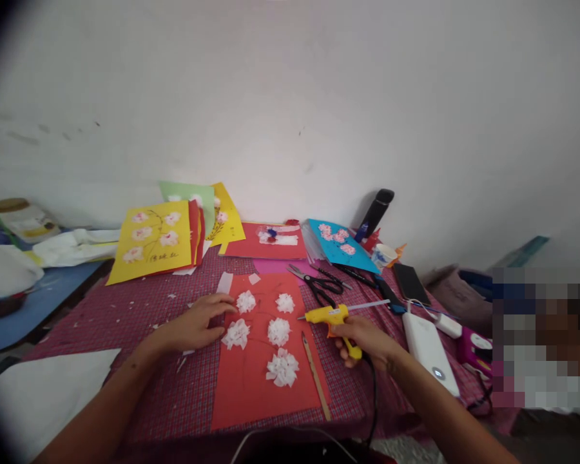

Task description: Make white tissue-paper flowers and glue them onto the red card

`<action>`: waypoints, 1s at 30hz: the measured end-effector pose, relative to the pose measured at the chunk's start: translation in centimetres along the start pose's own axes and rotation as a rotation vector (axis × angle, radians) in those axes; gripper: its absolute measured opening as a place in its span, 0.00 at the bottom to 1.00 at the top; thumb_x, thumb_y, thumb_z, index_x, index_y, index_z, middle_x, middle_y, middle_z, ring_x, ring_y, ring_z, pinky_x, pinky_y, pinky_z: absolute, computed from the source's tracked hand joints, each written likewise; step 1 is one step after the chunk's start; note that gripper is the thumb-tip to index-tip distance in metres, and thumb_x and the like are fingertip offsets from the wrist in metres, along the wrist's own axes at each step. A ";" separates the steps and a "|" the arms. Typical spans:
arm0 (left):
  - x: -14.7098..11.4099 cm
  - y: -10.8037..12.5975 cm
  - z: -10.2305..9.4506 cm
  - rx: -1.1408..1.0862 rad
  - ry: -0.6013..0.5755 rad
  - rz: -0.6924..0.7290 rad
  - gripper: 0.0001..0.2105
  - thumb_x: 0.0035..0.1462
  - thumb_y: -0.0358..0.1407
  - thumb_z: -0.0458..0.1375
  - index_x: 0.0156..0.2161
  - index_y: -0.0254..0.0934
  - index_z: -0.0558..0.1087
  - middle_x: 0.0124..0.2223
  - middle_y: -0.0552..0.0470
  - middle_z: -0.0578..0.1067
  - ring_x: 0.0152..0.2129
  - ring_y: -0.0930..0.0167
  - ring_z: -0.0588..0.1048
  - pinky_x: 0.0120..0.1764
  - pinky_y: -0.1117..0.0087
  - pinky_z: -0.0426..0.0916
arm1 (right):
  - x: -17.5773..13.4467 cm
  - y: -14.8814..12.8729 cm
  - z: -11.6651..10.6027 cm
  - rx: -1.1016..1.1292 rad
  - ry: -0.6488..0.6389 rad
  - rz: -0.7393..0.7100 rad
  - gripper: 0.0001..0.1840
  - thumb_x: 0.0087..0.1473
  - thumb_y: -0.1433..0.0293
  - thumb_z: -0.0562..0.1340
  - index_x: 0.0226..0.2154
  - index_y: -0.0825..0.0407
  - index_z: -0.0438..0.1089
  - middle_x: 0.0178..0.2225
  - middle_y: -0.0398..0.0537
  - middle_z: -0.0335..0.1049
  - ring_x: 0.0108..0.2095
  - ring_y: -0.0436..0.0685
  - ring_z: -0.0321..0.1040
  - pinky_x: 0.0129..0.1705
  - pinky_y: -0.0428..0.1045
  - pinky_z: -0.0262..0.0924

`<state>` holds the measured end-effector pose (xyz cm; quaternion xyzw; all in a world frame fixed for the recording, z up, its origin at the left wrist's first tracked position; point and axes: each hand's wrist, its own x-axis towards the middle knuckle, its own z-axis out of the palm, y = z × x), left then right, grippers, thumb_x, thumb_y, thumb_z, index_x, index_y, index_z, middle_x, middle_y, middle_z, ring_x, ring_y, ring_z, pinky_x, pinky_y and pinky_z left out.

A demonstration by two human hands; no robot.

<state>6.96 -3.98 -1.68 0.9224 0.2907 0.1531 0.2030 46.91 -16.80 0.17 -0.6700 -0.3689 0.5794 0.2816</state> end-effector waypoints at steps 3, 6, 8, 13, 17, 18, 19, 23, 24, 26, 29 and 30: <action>-0.1 -0.2 0.0 0.003 -0.013 -0.009 0.22 0.53 0.29 0.58 0.54 0.41 0.75 0.60 0.46 0.71 0.57 0.60 0.69 0.60 0.57 0.61 | -0.2 -0.5 -0.7 -0.330 0.067 -0.111 0.15 0.55 0.56 0.62 0.32 0.51 0.70 0.26 0.44 0.71 0.24 0.54 0.70 0.23 0.47 0.61; -0.1 -0.3 0.0 -0.003 -0.018 -0.007 0.22 0.53 0.30 0.58 0.54 0.42 0.74 0.60 0.46 0.72 0.57 0.60 0.69 0.60 0.56 0.61 | -1.3 -0.7 -0.7 -0.805 0.307 -0.289 0.15 0.59 0.57 0.59 0.30 0.51 0.72 0.29 0.49 0.75 0.29 0.57 0.72 0.29 0.48 0.59; 0.0 -0.3 0.0 -0.011 0.037 -0.013 0.20 0.54 0.30 0.58 0.53 0.41 0.75 0.57 0.46 0.74 0.55 0.60 0.70 0.60 0.57 0.61 | -2.6 -0.3 0.3 -1.001 0.478 -0.357 0.15 0.60 0.57 0.58 0.31 0.50 0.72 0.31 0.51 0.77 0.31 0.60 0.73 0.31 0.49 0.58; 2.8 0.1 -1.0 -0.030 0.245 -0.138 0.11 0.63 0.34 0.52 0.42 0.38 0.77 0.44 0.48 0.80 0.42 0.66 0.76 0.48 0.67 0.68 | -4.8 1.5 5.5 -1.058 0.344 -0.432 0.13 0.64 0.61 0.54 0.35 0.50 0.70 0.35 0.51 0.78 0.33 0.59 0.75 0.32 0.49 0.57; 7.9 0.2 -2.1 0.159 0.152 -0.306 0.13 0.63 0.34 0.50 0.40 0.38 0.78 0.43 0.47 0.80 0.42 0.66 0.76 0.44 0.69 0.66 | -4.2 2.0 8.4 -1.147 0.317 -0.429 0.10 0.60 0.69 0.56 0.41 0.54 0.71 0.41 0.58 0.77 0.39 0.63 0.75 0.36 0.50 0.59; 9.2 0.1 -2.2 0.184 0.127 -0.338 0.12 0.62 0.33 0.50 0.37 0.37 0.78 0.41 0.46 0.81 0.40 0.65 0.76 0.42 0.69 0.66 | -3.8 2.0 8.7 -1.168 0.320 -0.408 0.11 0.60 0.72 0.55 0.42 0.55 0.71 0.40 0.60 0.77 0.38 0.64 0.75 0.35 0.50 0.59; 10.5 -0.1 -2.2 0.196 0.108 -0.357 0.12 0.61 0.33 0.51 0.35 0.37 0.78 0.38 0.45 0.81 0.38 0.65 0.77 0.41 0.69 0.66 | -3.5 2.0 8.8 -1.185 0.327 -0.386 0.13 0.59 0.74 0.54 0.43 0.56 0.72 0.40 0.61 0.77 0.37 0.64 0.76 0.34 0.50 0.59; 13.8 -0.9 -1.4 0.192 0.012 -0.398 0.08 0.54 0.36 0.58 0.29 0.37 0.78 0.30 0.46 0.79 0.29 0.66 0.76 0.33 0.71 0.63 | -3.0 2.5 8.3 -1.192 0.352 -0.409 0.23 0.54 0.79 0.55 0.52 0.57 0.70 0.41 0.62 0.78 0.36 0.63 0.75 0.34 0.50 0.60; 14.2 -1.0 -1.2 0.181 -0.008 -0.401 0.08 0.53 0.37 0.59 0.28 0.37 0.78 0.28 0.46 0.79 0.28 0.66 0.76 0.32 0.71 0.63 | -3.1 2.8 8.1 -1.176 0.353 -0.439 0.25 0.53 0.79 0.56 0.54 0.56 0.69 0.42 0.61 0.77 0.36 0.63 0.75 0.34 0.50 0.61; 14.5 -1.3 -0.8 0.154 -0.032 -0.409 0.08 0.51 0.38 0.60 0.26 0.36 0.78 0.26 0.46 0.78 0.26 0.67 0.75 0.31 0.71 0.62 | -3.4 3.4 7.6 -1.109 0.354 -0.523 0.27 0.53 0.79 0.56 0.55 0.52 0.70 0.44 0.59 0.77 0.38 0.62 0.74 0.37 0.51 0.63; 14.6 -1.6 -0.6 0.105 -0.037 -0.429 0.07 0.50 0.37 0.61 0.28 0.36 0.78 0.24 0.48 0.77 0.26 0.67 0.74 0.30 0.72 0.61 | -3.9 4.1 6.8 -0.943 0.347 -0.679 0.19 0.56 0.77 0.55 0.46 0.48 0.74 0.43 0.53 0.75 0.42 0.61 0.73 0.45 0.53 0.66; 14.7 -1.7 -0.5 0.088 -0.037 -0.435 0.07 0.50 0.37 0.61 0.28 0.36 0.78 0.24 0.48 0.77 0.26 0.68 0.74 0.29 0.72 0.61 | -4.0 4.2 6.6 -0.886 0.333 -0.722 0.17 0.57 0.77 0.54 0.42 0.48 0.75 0.42 0.52 0.75 0.42 0.60 0.73 0.47 0.54 0.66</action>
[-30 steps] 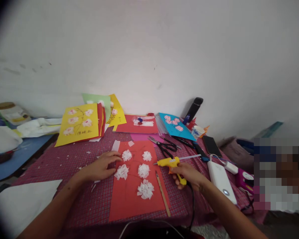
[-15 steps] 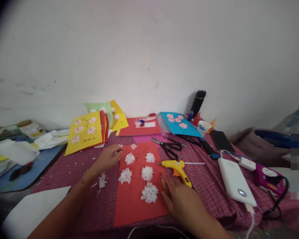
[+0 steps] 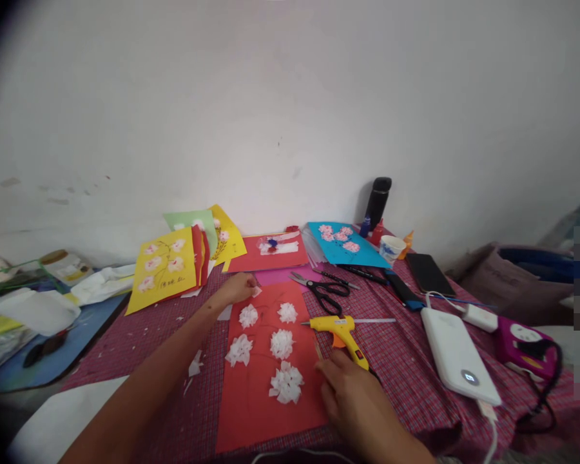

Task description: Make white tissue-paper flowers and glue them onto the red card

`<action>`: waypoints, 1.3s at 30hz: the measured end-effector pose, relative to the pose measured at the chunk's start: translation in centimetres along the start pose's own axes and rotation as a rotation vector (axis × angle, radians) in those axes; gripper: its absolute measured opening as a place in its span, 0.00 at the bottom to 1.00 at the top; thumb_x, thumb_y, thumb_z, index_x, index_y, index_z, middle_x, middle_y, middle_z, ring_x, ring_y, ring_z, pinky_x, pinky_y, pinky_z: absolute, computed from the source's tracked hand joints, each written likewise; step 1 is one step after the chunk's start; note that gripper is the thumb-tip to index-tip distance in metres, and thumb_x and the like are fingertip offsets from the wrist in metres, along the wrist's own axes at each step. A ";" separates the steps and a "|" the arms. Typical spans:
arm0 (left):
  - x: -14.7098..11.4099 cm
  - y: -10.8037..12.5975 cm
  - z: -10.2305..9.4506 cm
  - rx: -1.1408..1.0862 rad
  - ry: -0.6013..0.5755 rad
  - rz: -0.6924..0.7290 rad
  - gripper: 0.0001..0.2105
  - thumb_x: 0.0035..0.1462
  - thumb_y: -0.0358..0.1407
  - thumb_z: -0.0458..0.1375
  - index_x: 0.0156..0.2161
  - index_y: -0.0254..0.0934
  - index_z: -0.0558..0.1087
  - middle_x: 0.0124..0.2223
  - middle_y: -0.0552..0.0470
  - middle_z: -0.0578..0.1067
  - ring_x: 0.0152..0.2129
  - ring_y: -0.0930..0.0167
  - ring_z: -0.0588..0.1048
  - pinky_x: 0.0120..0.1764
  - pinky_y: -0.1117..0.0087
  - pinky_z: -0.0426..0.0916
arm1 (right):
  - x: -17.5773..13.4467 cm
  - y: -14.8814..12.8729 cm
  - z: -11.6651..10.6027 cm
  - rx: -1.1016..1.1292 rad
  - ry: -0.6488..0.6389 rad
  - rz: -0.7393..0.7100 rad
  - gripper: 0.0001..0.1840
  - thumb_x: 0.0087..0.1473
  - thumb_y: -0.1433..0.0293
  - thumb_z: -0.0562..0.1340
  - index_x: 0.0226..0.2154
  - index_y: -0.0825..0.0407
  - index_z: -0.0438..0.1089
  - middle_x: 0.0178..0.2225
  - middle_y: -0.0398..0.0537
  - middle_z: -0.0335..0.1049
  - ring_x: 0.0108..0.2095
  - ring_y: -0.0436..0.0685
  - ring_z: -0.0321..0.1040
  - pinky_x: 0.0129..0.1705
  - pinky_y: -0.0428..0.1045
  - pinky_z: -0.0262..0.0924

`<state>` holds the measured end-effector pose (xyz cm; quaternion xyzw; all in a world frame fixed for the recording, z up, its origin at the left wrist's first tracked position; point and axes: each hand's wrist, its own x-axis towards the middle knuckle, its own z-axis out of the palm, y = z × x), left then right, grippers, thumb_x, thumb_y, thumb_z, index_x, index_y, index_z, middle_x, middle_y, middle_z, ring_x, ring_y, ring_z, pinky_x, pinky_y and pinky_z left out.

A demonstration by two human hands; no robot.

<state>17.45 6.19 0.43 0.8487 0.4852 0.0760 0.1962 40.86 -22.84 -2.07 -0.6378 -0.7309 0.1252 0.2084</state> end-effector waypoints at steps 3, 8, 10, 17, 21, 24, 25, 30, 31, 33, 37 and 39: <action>0.2 -0.2 0.2 -0.049 -0.015 -0.010 0.06 0.49 0.36 0.62 0.25 0.35 0.76 0.22 0.51 0.74 0.24 0.69 0.72 0.28 0.72 0.59 | -0.5 0.1 -0.2 0.137 0.034 -0.048 0.15 0.60 0.76 0.53 0.38 0.48 0.74 0.40 0.51 0.74 0.42 0.59 0.72 0.48 0.54 0.67; 0.5 -0.4 0.8 -0.135 -0.014 -0.012 0.08 0.47 0.32 0.60 0.19 0.34 0.71 0.18 0.55 0.68 0.20 0.73 0.66 0.27 0.72 0.56 | -1.1 -0.1 0.2 0.223 0.143 -0.050 0.15 0.61 0.75 0.54 0.46 0.49 0.72 0.44 0.54 0.74 0.46 0.61 0.73 0.49 0.56 0.68; 0.5 -0.5 0.7 -0.177 0.003 -0.012 0.08 0.46 0.30 0.59 0.18 0.34 0.69 0.18 0.56 0.66 0.20 0.73 0.65 0.27 0.72 0.55 | -1.2 -0.2 0.4 0.224 0.198 -0.042 0.16 0.59 0.74 0.56 0.48 0.49 0.71 0.47 0.56 0.73 0.50 0.62 0.72 0.50 0.56 0.69; -2.8 0.1 -0.6 -0.425 0.162 -0.017 0.07 0.53 0.38 0.58 0.30 0.35 0.72 0.31 0.51 0.76 0.30 0.69 0.73 0.33 0.71 0.64 | -1.2 -0.6 0.3 0.344 0.372 -0.047 0.09 0.63 0.70 0.57 0.44 0.47 0.70 0.39 0.52 0.76 0.38 0.59 0.75 0.40 0.52 0.70; -8.6 3.0 -0.1 -0.801 0.160 -0.025 0.12 0.57 0.44 0.59 0.35 0.36 0.69 0.34 0.49 0.78 0.29 0.70 0.75 0.35 0.70 0.70 | -0.6 -2.2 0.3 0.507 0.422 0.013 0.11 0.67 0.68 0.53 0.48 0.45 0.68 0.32 0.47 0.77 0.27 0.54 0.73 0.32 0.49 0.68; -12.8 5.6 0.5 -1.151 0.084 -0.028 0.14 0.53 0.44 0.66 0.32 0.36 0.69 0.31 0.50 0.77 0.27 0.71 0.74 0.33 0.70 0.70 | 1.0 -4.9 -0.2 0.545 0.410 -0.024 0.10 0.66 0.67 0.55 0.46 0.44 0.69 0.33 0.47 0.76 0.30 0.55 0.74 0.34 0.50 0.68; -13.8 6.3 0.7 -1.180 0.082 -0.023 0.14 0.53 0.43 0.67 0.31 0.36 0.69 0.29 0.52 0.77 0.25 0.73 0.73 0.32 0.70 0.69 | 1.8 -5.9 -0.4 0.531 0.403 -0.007 0.08 0.64 0.67 0.58 0.45 0.44 0.69 0.34 0.47 0.76 0.33 0.57 0.75 0.36 0.50 0.69; -16.0 8.0 1.2 -1.198 0.043 0.028 0.12 0.54 0.41 0.67 0.30 0.36 0.71 0.29 0.52 0.76 0.26 0.73 0.73 0.32 0.71 0.67 | 5.4 -9.4 -0.1 0.665 0.379 0.007 0.05 0.60 0.68 0.62 0.40 0.47 0.66 0.36 0.45 0.73 0.35 0.55 0.72 0.38 0.50 0.67; -16.1 7.9 1.3 -1.193 0.037 0.037 0.11 0.54 0.40 0.67 0.30 0.36 0.71 0.29 0.53 0.75 0.26 0.73 0.73 0.32 0.71 0.67 | 5.8 -9.6 0.2 0.684 0.373 0.012 0.03 0.60 0.68 0.61 0.37 0.47 0.65 0.34 0.43 0.72 0.32 0.54 0.70 0.36 0.49 0.66; -16.3 7.7 1.5 -1.190 0.033 0.049 0.10 0.54 0.39 0.66 0.30 0.36 0.71 0.28 0.54 0.74 0.26 0.73 0.72 0.32 0.72 0.67 | 6.3 -9.7 0.7 0.707 0.360 0.022 0.04 0.61 0.68 0.61 0.34 0.47 0.64 0.30 0.41 0.69 0.30 0.53 0.67 0.34 0.48 0.64; -16.6 6.8 1.5 -1.337 -0.040 0.071 0.09 0.52 0.35 0.68 0.36 0.36 0.72 0.32 0.53 0.75 0.30 0.73 0.73 0.36 0.71 0.68 | 6.2 -9.3 1.4 0.802 0.329 0.033 0.05 0.61 0.66 0.62 0.36 0.47 0.63 0.32 0.42 0.68 0.32 0.54 0.68 0.36 0.49 0.65; -16.6 6.3 1.4 -1.463 -0.174 0.093 0.15 0.49 0.33 0.69 0.43 0.37 0.73 0.37 0.50 0.77 0.33 0.71 0.75 0.39 0.68 0.69 | 6.0 -9.1 1.4 0.850 0.305 0.039 0.06 0.61 0.65 0.62 0.38 0.46 0.63 0.34 0.43 0.69 0.34 0.55 0.69 0.38 0.50 0.66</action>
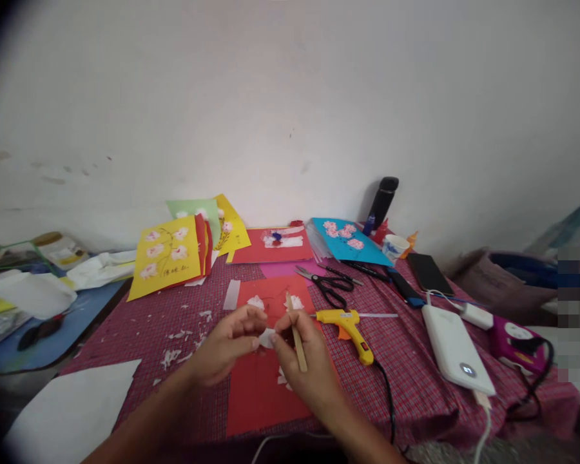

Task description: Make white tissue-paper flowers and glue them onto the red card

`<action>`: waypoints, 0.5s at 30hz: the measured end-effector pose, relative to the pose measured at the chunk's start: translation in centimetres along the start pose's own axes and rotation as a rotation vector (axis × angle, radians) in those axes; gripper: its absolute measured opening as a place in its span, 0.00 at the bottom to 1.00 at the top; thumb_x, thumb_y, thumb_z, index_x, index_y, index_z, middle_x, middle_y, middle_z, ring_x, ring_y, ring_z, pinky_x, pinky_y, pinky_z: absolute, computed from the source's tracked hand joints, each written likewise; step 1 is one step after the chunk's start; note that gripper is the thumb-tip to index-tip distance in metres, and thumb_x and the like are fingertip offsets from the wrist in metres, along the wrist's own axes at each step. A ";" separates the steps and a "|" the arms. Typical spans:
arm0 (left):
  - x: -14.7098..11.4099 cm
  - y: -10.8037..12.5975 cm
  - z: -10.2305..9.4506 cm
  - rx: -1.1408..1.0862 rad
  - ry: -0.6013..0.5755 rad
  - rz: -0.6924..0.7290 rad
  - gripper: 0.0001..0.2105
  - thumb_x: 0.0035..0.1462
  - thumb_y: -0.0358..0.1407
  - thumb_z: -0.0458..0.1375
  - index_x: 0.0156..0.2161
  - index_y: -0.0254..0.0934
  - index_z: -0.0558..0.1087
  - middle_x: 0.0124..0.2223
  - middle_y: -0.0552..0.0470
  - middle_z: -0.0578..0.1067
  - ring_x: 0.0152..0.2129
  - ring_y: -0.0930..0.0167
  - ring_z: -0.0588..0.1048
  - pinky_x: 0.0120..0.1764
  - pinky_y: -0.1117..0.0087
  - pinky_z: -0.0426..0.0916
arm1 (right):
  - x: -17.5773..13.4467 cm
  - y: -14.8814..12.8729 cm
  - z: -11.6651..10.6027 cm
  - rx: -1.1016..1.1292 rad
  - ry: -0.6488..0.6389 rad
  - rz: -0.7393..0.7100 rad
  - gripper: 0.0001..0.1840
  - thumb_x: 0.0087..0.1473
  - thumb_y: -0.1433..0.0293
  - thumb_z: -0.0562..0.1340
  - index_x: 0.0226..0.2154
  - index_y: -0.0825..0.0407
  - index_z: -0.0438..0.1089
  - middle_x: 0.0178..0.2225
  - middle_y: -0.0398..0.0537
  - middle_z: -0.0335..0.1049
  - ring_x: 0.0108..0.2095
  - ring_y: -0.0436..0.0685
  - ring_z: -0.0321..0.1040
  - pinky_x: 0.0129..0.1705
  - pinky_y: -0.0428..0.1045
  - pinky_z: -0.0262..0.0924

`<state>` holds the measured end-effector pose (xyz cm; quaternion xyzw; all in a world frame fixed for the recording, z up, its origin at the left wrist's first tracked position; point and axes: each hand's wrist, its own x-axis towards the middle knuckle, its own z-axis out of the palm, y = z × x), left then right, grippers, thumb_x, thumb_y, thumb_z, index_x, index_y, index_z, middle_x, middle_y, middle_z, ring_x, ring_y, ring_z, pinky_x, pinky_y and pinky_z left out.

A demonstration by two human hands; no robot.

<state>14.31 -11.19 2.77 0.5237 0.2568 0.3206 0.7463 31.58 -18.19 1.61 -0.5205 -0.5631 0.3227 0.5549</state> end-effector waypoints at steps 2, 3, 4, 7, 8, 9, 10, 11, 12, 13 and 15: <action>0.2 -0.1 -0.5 -0.079 -0.082 -0.054 0.20 0.48 0.32 0.70 0.47 0.37 0.73 0.39 0.49 0.77 0.35 0.70 0.76 0.40 0.68 0.70 | 0.0 0.0 0.0 -0.003 -0.020 0.007 0.06 0.61 0.64 0.62 0.38 0.46 0.63 0.35 0.43 0.69 0.34 0.55 0.69 0.38 0.50 0.67; 0.3 -0.3 -0.7 -0.091 -0.090 -0.067 0.21 0.47 0.32 0.71 0.47 0.37 0.73 0.38 0.49 0.77 0.34 0.70 0.76 0.39 0.68 0.70 | 0.1 0.0 0.0 -0.022 -0.024 0.001 0.06 0.61 0.64 0.62 0.37 0.46 0.63 0.34 0.43 0.69 0.34 0.55 0.69 0.38 0.50 0.66; 0.5 -0.5 -0.9 -0.091 -0.072 -0.067 0.20 0.47 0.32 0.71 0.45 0.37 0.74 0.37 0.50 0.76 0.33 0.71 0.75 0.37 0.69 0.70 | 0.1 0.0 0.0 -0.048 -0.027 -0.012 0.06 0.61 0.65 0.62 0.37 0.46 0.63 0.34 0.43 0.69 0.33 0.55 0.68 0.38 0.50 0.66; 0.8 -1.1 -1.5 -0.070 0.032 -0.033 0.16 0.45 0.31 0.71 0.40 0.36 0.75 0.34 0.54 0.74 0.28 0.74 0.73 0.32 0.72 0.67 | 0.3 -0.1 0.3 -0.128 -0.027 -0.058 0.05 0.61 0.66 0.61 0.36 0.46 0.63 0.33 0.43 0.69 0.33 0.55 0.68 0.38 0.50 0.65; 0.8 -1.2 -1.7 -0.064 0.057 -0.020 0.15 0.45 0.31 0.71 0.39 0.36 0.74 0.33 0.54 0.73 0.27 0.75 0.72 0.30 0.73 0.66 | 0.4 -0.1 0.4 -0.148 -0.025 -0.068 0.04 0.61 0.67 0.61 0.36 0.45 0.63 0.33 0.43 0.69 0.33 0.55 0.68 0.38 0.50 0.65; 0.8 -1.3 -1.8 -0.060 0.073 -0.007 0.15 0.45 0.31 0.70 0.39 0.36 0.74 0.33 0.55 0.72 0.26 0.75 0.72 0.29 0.74 0.65 | 0.5 -0.1 0.5 -0.165 -0.023 -0.071 0.04 0.61 0.67 0.61 0.36 0.45 0.63 0.33 0.42 0.69 0.33 0.55 0.68 0.38 0.50 0.65; 0.7 -1.3 -2.0 -0.058 0.080 0.007 0.14 0.46 0.31 0.70 0.39 0.36 0.74 0.32 0.55 0.72 0.26 0.75 0.72 0.29 0.74 0.64 | 0.6 -0.2 0.6 -0.177 -0.017 -0.072 0.04 0.61 0.67 0.61 0.36 0.45 0.63 0.33 0.42 0.68 0.33 0.56 0.68 0.38 0.50 0.65; 0.6 -1.2 -2.1 -0.060 0.077 0.019 0.14 0.46 0.31 0.70 0.39 0.36 0.74 0.32 0.55 0.73 0.26 0.75 0.72 0.28 0.74 0.64 | 0.7 -0.2 0.6 -0.186 -0.013 -0.070 0.05 0.61 0.67 0.61 0.35 0.45 0.62 0.32 0.42 0.68 0.33 0.56 0.68 0.38 0.50 0.65; 0.5 -1.2 -2.2 -0.067 0.066 0.027 0.15 0.46 0.32 0.70 0.40 0.36 0.75 0.33 0.55 0.74 0.26 0.75 0.72 0.29 0.74 0.64 | 0.8 -0.3 0.7 -0.194 -0.012 -0.064 0.05 0.61 0.66 0.61 0.35 0.45 0.62 0.32 0.42 0.67 0.33 0.56 0.68 0.38 0.50 0.65; 0.4 -1.1 -2.3 -0.076 0.048 0.028 0.16 0.46 0.32 0.70 0.42 0.36 0.75 0.34 0.54 0.75 0.27 0.75 0.73 0.30 0.74 0.64 | 0.9 -0.3 0.7 -0.202 -0.017 -0.057 0.06 0.61 0.66 0.61 0.35 0.45 0.62 0.32 0.42 0.67 0.34 0.56 0.68 0.38 0.51 0.66; 0.3 -1.1 -2.4 -0.105 0.005 0.007 0.20 0.45 0.33 0.72 0.45 0.35 0.76 0.36 0.51 0.77 0.30 0.74 0.73 0.34 0.73 0.65 | 1.0 -0.2 0.8 -0.219 -0.036 -0.041 0.07 0.61 0.64 0.62 0.37 0.45 0.61 0.33 0.43 0.67 0.35 0.57 0.68 0.39 0.51 0.66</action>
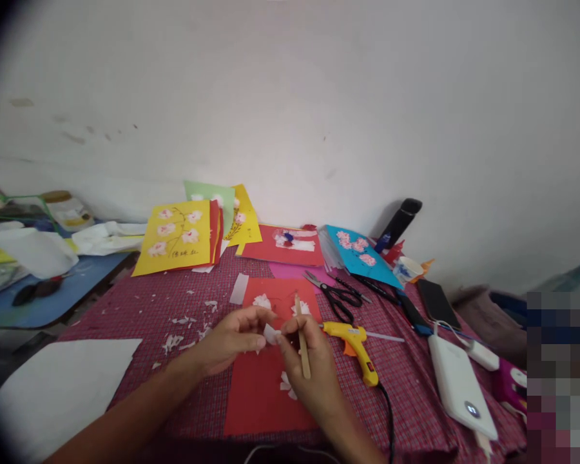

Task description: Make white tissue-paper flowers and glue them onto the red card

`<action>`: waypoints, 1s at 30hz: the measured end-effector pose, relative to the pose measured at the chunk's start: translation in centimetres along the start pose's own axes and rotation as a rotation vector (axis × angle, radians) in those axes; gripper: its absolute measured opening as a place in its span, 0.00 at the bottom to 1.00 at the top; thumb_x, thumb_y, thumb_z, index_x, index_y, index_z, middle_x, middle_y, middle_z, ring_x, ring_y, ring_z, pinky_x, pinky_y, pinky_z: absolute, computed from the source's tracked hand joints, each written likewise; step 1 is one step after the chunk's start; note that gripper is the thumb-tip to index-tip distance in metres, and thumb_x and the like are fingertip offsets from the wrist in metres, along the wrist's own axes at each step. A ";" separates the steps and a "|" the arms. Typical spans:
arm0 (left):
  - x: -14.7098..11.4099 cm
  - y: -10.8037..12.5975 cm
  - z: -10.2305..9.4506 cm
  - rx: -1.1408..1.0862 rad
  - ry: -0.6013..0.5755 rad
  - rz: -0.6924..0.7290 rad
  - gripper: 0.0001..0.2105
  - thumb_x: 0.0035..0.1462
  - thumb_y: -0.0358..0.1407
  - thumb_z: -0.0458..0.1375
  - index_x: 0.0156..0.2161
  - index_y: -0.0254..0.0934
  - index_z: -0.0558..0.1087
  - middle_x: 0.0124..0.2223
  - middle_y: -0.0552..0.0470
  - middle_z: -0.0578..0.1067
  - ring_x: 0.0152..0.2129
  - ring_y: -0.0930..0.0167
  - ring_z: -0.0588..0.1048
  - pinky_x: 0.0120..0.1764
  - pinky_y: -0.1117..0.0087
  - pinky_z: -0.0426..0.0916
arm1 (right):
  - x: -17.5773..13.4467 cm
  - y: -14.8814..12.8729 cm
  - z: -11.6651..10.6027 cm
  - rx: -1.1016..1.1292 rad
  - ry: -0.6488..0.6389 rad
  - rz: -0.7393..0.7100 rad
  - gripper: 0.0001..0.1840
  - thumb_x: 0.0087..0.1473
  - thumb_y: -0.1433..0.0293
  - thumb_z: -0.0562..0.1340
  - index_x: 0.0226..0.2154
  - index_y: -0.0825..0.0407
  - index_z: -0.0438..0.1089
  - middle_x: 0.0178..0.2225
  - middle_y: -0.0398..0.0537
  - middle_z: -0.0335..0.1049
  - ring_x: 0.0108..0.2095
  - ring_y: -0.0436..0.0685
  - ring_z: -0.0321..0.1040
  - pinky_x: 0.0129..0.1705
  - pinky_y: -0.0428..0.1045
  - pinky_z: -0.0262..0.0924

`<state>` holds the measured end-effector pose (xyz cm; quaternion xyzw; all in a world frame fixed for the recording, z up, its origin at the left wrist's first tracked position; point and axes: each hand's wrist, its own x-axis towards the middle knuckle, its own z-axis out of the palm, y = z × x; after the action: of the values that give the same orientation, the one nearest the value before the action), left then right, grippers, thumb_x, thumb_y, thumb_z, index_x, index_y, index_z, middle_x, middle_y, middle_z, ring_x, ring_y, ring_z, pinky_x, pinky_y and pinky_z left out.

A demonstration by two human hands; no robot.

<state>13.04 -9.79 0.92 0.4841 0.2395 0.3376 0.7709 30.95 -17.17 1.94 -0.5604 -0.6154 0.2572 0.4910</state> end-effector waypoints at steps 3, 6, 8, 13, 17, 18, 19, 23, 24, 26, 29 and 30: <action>0.1 -0.4 -0.1 -0.030 -0.023 -0.047 0.18 0.44 0.34 0.73 0.41 0.33 0.78 0.35 0.50 0.78 0.31 0.74 0.74 0.36 0.73 0.66 | 0.1 0.3 0.2 0.008 -0.024 0.011 0.08 0.62 0.63 0.62 0.38 0.46 0.61 0.35 0.44 0.67 0.36 0.56 0.69 0.40 0.51 0.66; 0.4 -0.9 -0.1 0.011 0.011 -0.043 0.13 0.46 0.38 0.72 0.33 0.32 0.77 0.30 0.49 0.78 0.26 0.74 0.73 0.32 0.73 0.65 | 0.2 0.5 0.4 0.041 -0.039 0.020 0.09 0.62 0.63 0.62 0.37 0.46 0.61 0.34 0.44 0.68 0.34 0.55 0.69 0.39 0.50 0.67; 0.6 -1.0 0.0 0.045 0.050 -0.031 0.13 0.47 0.40 0.71 0.31 0.32 0.76 0.28 0.49 0.78 0.23 0.74 0.73 0.30 0.72 0.64 | 0.3 0.2 0.3 0.025 -0.038 0.017 0.07 0.63 0.63 0.61 0.37 0.46 0.62 0.33 0.43 0.68 0.33 0.55 0.69 0.38 0.50 0.67; 0.9 -0.7 0.1 0.001 0.215 -0.063 0.14 0.44 0.41 0.70 0.31 0.33 0.74 0.27 0.52 0.77 0.23 0.73 0.75 0.28 0.72 0.67 | -0.5 -0.6 -0.5 0.001 0.104 -0.046 0.15 0.69 0.64 0.51 0.54 0.42 0.66 0.37 0.45 0.73 0.31 0.56 0.70 0.33 0.50 0.67; 1.1 -0.6 0.0 -0.030 0.269 -0.083 0.16 0.42 0.41 0.70 0.34 0.31 0.76 0.29 0.50 0.78 0.25 0.72 0.77 0.29 0.73 0.69 | -2.2 -0.1 -1.1 -0.098 0.059 -0.136 0.19 0.69 0.65 0.50 0.57 0.41 0.69 0.39 0.46 0.74 0.36 0.57 0.71 0.37 0.52 0.68; 1.1 -0.6 -0.1 -0.029 0.263 -0.083 0.16 0.43 0.41 0.70 0.34 0.31 0.76 0.30 0.49 0.78 0.26 0.73 0.77 0.29 0.74 0.69 | -2.5 0.1 -1.1 -0.133 0.046 -0.158 0.19 0.69 0.65 0.51 0.55 0.41 0.71 0.40 0.46 0.74 0.39 0.58 0.72 0.39 0.52 0.68; 1.1 -0.6 -0.1 -0.026 0.260 -0.083 0.16 0.43 0.41 0.70 0.35 0.30 0.77 0.31 0.49 0.79 0.26 0.73 0.77 0.29 0.74 0.70 | -2.7 0.3 -1.0 -0.159 0.041 -0.182 0.18 0.68 0.66 0.53 0.54 0.41 0.72 0.41 0.47 0.75 0.41 0.58 0.72 0.40 0.52 0.68; 1.1 -0.8 -0.2 -0.018 0.273 -0.092 0.15 0.44 0.39 0.69 0.35 0.31 0.77 0.31 0.49 0.79 0.27 0.72 0.78 0.30 0.74 0.70 | -3.0 0.6 -0.4 -0.159 0.046 -0.239 0.16 0.68 0.69 0.55 0.53 0.41 0.72 0.42 0.46 0.75 0.41 0.57 0.73 0.43 0.51 0.67; 1.2 -0.8 -0.2 -0.017 0.276 -0.096 0.15 0.44 0.39 0.69 0.35 0.31 0.77 0.31 0.49 0.79 0.27 0.72 0.78 0.30 0.74 0.70 | -2.9 0.6 -0.2 -0.154 0.041 -0.239 0.16 0.68 0.70 0.55 0.53 0.42 0.72 0.42 0.46 0.75 0.41 0.56 0.73 0.44 0.51 0.67; 1.2 -0.8 -0.1 -0.012 0.272 -0.101 0.14 0.44 0.38 0.69 0.35 0.31 0.77 0.31 0.50 0.79 0.27 0.72 0.78 0.30 0.74 0.70 | -2.7 0.6 0.0 -0.145 0.034 -0.241 0.16 0.68 0.70 0.55 0.53 0.42 0.72 0.42 0.46 0.75 0.41 0.56 0.73 0.44 0.51 0.67; 1.1 -0.6 0.0 -0.005 0.266 -0.103 0.13 0.44 0.37 0.68 0.35 0.31 0.77 0.31 0.49 0.79 0.27 0.72 0.78 0.30 0.74 0.70 | -2.5 0.5 0.3 -0.131 0.038 -0.260 0.16 0.67 0.71 0.55 0.52 0.42 0.72 0.42 0.46 0.76 0.41 0.56 0.74 0.44 0.50 0.68; 1.1 -0.6 0.0 -0.002 0.267 -0.103 0.13 0.44 0.37 0.68 0.35 0.31 0.77 0.31 0.49 0.79 0.27 0.72 0.78 0.30 0.74 0.70 | -2.4 0.5 0.3 -0.124 0.041 -0.263 0.16 0.67 0.71 0.56 0.52 0.42 0.72 0.42 0.46 0.76 0.41 0.56 0.74 0.43 0.50 0.68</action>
<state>13.93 -9.16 0.38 0.4211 0.3643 0.3593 0.7489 30.61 -19.20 0.61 -0.5091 -0.6881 0.1407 0.4975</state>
